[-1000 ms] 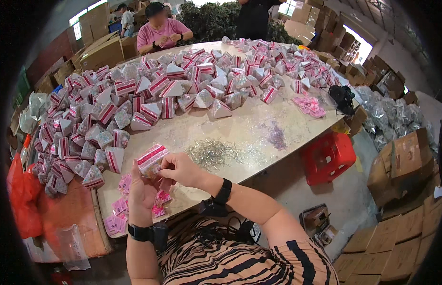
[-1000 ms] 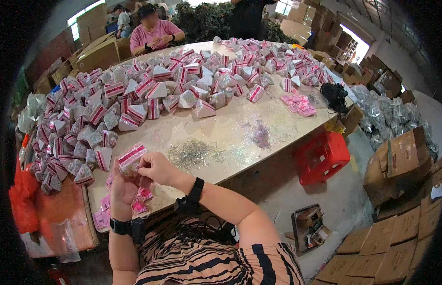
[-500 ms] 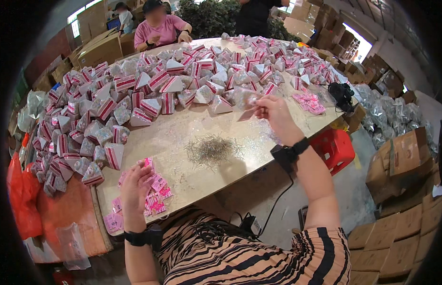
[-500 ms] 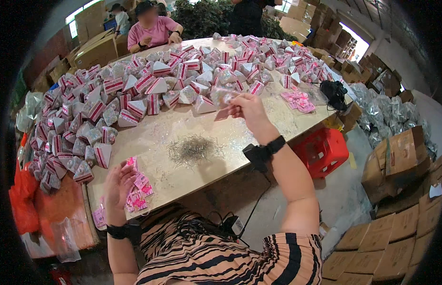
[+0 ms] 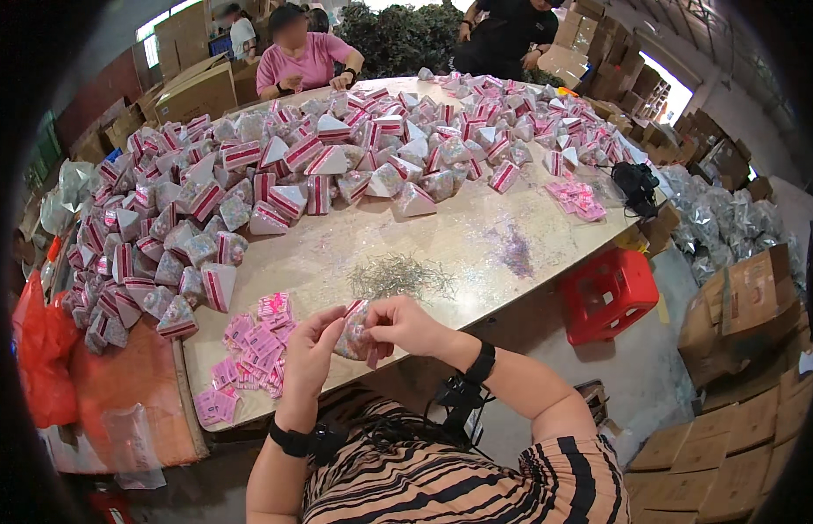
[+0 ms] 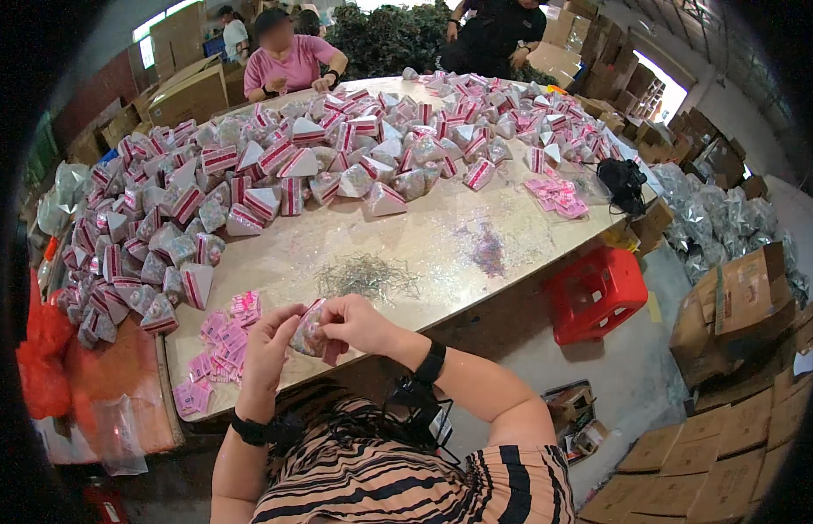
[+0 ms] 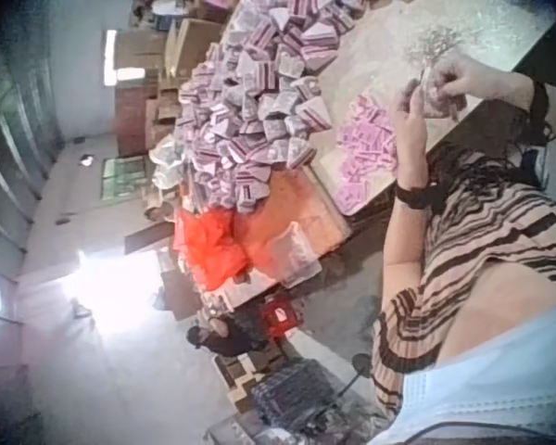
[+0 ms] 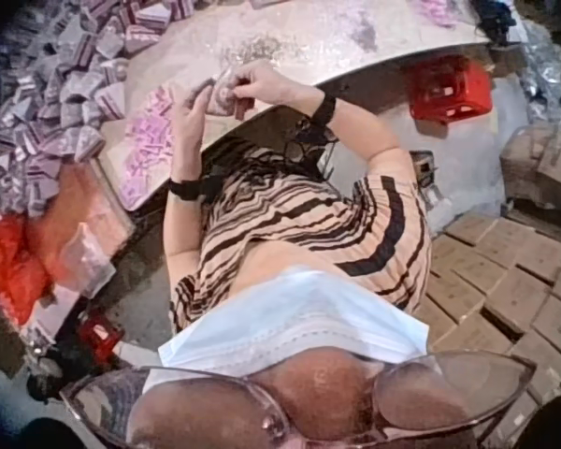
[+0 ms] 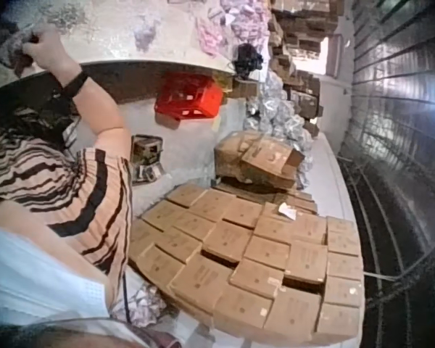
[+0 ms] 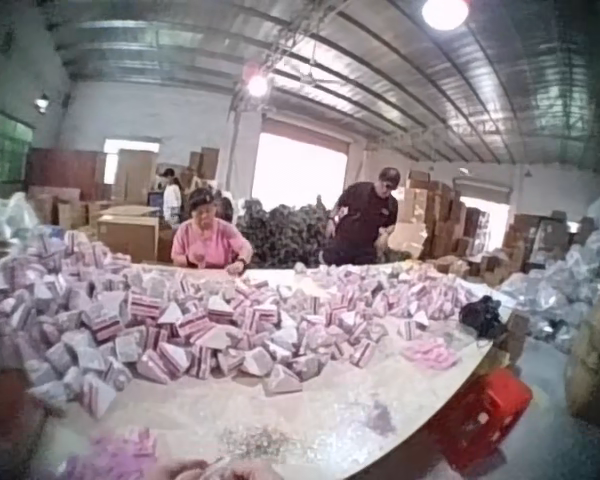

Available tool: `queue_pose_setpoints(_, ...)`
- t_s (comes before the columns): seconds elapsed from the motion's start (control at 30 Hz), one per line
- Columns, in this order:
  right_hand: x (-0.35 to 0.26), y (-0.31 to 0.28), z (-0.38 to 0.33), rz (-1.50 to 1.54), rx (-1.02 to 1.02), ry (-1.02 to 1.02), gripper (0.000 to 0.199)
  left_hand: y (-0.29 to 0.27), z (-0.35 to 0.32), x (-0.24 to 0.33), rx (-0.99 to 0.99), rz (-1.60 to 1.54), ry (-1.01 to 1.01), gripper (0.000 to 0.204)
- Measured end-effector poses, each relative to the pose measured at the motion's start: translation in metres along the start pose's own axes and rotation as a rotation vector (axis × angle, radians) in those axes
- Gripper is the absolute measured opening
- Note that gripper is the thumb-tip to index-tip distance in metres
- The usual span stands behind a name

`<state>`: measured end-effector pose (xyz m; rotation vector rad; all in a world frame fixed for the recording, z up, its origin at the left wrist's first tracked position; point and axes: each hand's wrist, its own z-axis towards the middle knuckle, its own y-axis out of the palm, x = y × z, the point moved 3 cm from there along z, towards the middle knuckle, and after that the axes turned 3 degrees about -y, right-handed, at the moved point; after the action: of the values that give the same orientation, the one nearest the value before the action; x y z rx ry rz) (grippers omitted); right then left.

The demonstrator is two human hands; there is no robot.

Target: The person inserts small pink packets into clear plastic bags containing colorful confetti. They then seal the bags and place them on a large pile of similar finished packages on the table. The task is performed repeatedly in a continuous assembly line fashion.

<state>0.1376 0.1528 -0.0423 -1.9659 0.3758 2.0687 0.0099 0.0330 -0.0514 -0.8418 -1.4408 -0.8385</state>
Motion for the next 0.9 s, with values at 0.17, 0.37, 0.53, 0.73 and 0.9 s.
queue_pose_setpoints(0.17, 0.029, 0.002, 0.002, 0.102, 0.016, 0.136, 0.009, -0.008, 0.002, -0.001, 0.008, -0.051, -0.041, 0.031)
queue_pose_setpoints(0.37, -0.012, -0.168, 0.026, -0.217, 0.304, -0.2, 0.015, -0.028, 0.009, 0.003, 0.104, -0.005, 0.037, 0.034)
queue_pose_setpoints(0.53, -0.143, -0.347, -0.019, -0.392, 1.013, -0.377, 0.051, -0.033, 0.001, 0.016, 0.12, 0.052, 0.03, 0.033)
queue_pose_setpoints(0.73, -0.082, -0.261, -0.006, -0.862, 0.76, -0.485, 0.024, -0.062, -0.014, -0.009, 0.203, 0.191, 0.012, 0.025)
queue_pose_setpoints(0.9, 0.001, -0.093, -0.041, -1.323, 0.317, -0.561, 0.021, -0.082, -0.027, -0.004, 0.292, 0.482, 0.205, 0.022)
